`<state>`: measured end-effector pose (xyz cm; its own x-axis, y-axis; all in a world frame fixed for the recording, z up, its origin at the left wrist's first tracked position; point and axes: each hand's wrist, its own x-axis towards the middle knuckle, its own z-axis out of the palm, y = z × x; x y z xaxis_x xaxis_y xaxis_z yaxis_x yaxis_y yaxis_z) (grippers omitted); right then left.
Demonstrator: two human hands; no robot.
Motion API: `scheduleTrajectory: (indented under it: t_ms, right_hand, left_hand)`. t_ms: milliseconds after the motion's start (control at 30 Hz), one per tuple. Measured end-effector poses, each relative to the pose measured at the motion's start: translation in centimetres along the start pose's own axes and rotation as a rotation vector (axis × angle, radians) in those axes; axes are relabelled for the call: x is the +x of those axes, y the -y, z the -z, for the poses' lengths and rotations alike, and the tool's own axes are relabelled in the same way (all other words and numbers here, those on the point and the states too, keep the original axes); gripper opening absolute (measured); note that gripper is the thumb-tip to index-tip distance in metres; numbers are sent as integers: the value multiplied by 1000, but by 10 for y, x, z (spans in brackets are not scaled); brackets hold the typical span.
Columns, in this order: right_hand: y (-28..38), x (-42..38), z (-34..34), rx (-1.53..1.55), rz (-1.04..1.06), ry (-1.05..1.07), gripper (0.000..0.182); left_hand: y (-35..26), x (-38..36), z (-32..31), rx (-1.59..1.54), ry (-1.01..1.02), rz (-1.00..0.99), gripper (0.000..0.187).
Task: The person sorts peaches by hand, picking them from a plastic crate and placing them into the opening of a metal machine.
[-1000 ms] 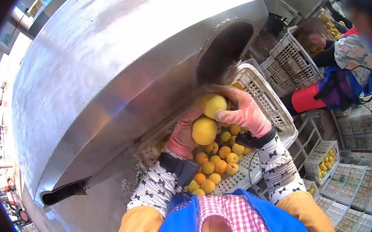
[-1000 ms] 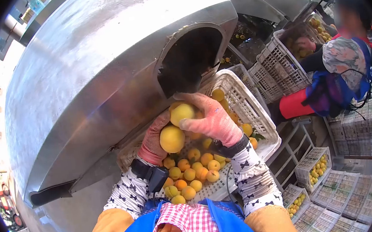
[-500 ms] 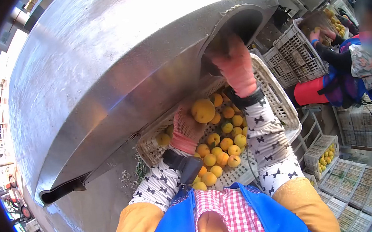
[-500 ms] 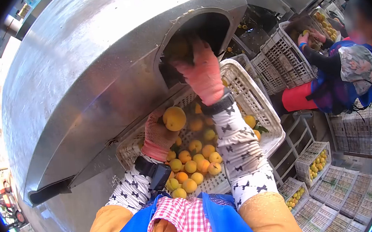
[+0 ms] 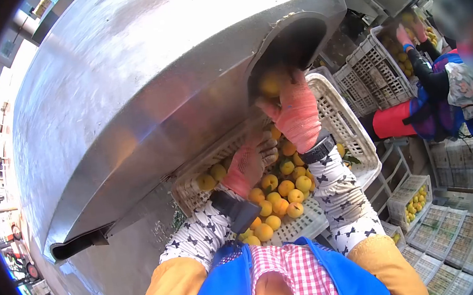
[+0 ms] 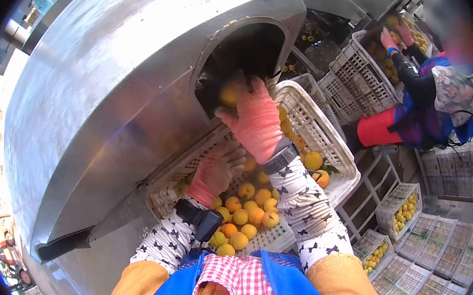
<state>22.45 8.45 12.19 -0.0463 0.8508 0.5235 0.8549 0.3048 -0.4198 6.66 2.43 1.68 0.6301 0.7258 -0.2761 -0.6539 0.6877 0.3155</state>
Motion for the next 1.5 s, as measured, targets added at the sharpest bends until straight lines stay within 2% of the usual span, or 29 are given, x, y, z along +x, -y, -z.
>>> scheduleTrajectory:
  t_ms: [67, 100, 133, 167, 200, 267, 300, 367, 400, 467, 500, 567, 600, 667, 767, 800, 900, 933, 1000, 1067, 1100, 1133, 1167, 1200, 1267, 1300, 1333, 1367, 1500]
  right_hand:
    - [1, 7, -2, 26, 21, -29, 66]
    - [0, 11, -8, 22, -67, 15, 62]
    - [-3, 16, -18, 16, -155, 64, 58]
    - [-15, 29, -36, -71, 109, -119, 56]
    - [-18, 28, -30, -74, 103, -107, 56]
    - [-26, 37, 2, 555, -140, 57, 53]
    - [-33, 29, 19, 545, -152, 59, 53]
    - [-44, 3, 55, 742, -376, -71, 53]
    - [-55, -17, 49, 789, -508, -95, 45]
    - [-103, -64, 22, 380, -631, 181, 32]
    - [-115, -85, 4, 345, -656, 185, 32]
    - [-138, -103, -25, 33, -552, 286, 37]
    - [-148, -107, -40, -117, -433, 387, 49]
    - [-163, -107, -74, -387, -174, 366, 66]
    - [-194, -118, -129, -703, 15, 164, 73]
    - [-201, -119, -131, -696, 5, 168, 73]
    - [-188, -88, -98, -436, -225, 663, 62]
    - [-181, -81, -91, -442, -221, 660, 62]
    - [-174, -69, -81, -160, -648, 911, 59]
    - [-179, -81, -74, -4, -642, 933, 61]
    - [-177, -91, -64, 528, -835, 824, 66]
    - [-171, -98, -56, 1062, -1000, 658, 71]
    - [-157, -99, -38, 1169, -968, 628, 74]
    - [-139, -96, -12, 1271, -936, 593, 76]
    - [-108, -98, 18, 1415, -885, 446, 88]
    - [-95, -100, 31, 1424, -891, 441, 92]
    - [-82, -100, 43, 1436, -895, 436, 96]
    - [-68, -100, 51, 1405, -888, 434, 90]
    - [-57, -105, 52, 827, -462, 237, 79]
  left_hand:
    - [19, 2, 41, 232, -485, 51, 37]
    - [29, 4, 57, 217, -497, 75, 37]
    - [39, 7, 71, 400, -503, -34, 42]
    - [48, 8, 81, 586, -503, -141, 46]
    - [47, 17, 85, 578, -507, -130, 46]
    - [48, 43, 91, 1334, -535, 1, 60]
    - [55, 49, 94, 1330, -525, 13, 60]
    - [67, 66, 88, 1687, -553, -205, 72]
    - [72, 77, 87, 1683, -542, -200, 72]
    - [75, 102, 80, 1320, -695, -26, 81]
    - [81, 113, 72, 1321, -687, -26, 81]
    - [86, 135, 58, 1273, -993, 141, 89]
    - [89, 139, 60, 1277, -991, 138, 89]
    - [99, 141, 74, 1369, -988, 43, 88]
    - [120, 122, 118, 1747, -866, -182, 77]
    - [121, 112, 126, 1756, -866, -172, 77]
    - [112, 88, 118, 1467, -738, -117, 82]
    - [114, 85, 110, 1443, -747, -160, 82]
    - [117, 90, 106, 1409, -746, -223, 82]
    - [122, 92, 118, 1429, -816, -138, 80]
    - [116, 89, 123, 1424, -830, -132, 80]
    - [97, 90, 120, 1190, -739, 36, 76]
    - [82, 85, 114, 956, -634, 198, 72]
    - [74, 73, 106, 962, -630, 206, 72]
    - [59, 49, 76, 505, -231, 3, 61]
    - [48, 36, 47, 511, -233, 3, 61]
    - [34, 22, 12, 282, -173, 94, 62]
    - [24, 9, -11, 54, -115, 178, 62]
    - [13, -9, -56, 160, -177, 48, 70]
